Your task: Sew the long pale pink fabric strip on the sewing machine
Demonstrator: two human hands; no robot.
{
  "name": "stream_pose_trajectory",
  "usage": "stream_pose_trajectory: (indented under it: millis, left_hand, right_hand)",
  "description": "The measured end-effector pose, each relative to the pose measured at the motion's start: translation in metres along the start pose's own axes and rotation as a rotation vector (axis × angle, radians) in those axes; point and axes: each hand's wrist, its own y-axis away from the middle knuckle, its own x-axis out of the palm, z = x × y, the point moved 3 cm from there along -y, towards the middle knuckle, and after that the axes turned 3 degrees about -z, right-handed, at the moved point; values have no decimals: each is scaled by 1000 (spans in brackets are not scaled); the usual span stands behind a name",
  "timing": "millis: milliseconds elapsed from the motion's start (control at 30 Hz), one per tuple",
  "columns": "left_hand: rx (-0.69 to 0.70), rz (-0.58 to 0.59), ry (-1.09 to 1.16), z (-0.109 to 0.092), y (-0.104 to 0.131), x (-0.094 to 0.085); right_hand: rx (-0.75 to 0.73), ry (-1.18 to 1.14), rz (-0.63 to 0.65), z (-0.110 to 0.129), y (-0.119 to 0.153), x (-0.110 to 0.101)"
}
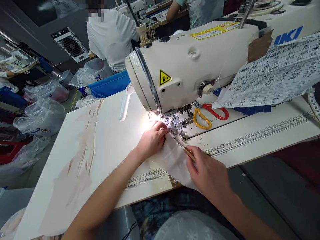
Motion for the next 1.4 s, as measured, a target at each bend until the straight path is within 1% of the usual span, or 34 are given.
stream_pose_trajectory:
  millis: [133,233,367,500,633,900,1067,1267,1400]
  left_hand:
    - [-7,88,-87,-12,3,-3]
    - [-62,104,-149,-24,3,-1]
    - [-130,87,-165,-34,6,3]
    - [-88,56,-141,-33,15,8]
    - [-51,36,-128,-31,22,9]
    - [-44,0,-107,-28,23,9]
    - [-66,18,-126,-26,22,12]
    - [-96,46,-75,-29,21,12]
    - [-109,43,-69,-31,23,14]
  right_hand:
    - [28,-157,90,-3,30,-21]
    - [-12,-195,121,-4,40,-28]
    - [-54,-156,112,-5,37,-29]
    - [-93,-111,95,-4,36,-27]
    - [-111,-94,113,-4,38,-27]
    - [-95,-81,136,-5,36,-25]
    - [-94,-55,169,-5,31,-22]
    - [-79,-16,203,-6,27,-19]
    - [-112,-5,184,-3,22,-19]
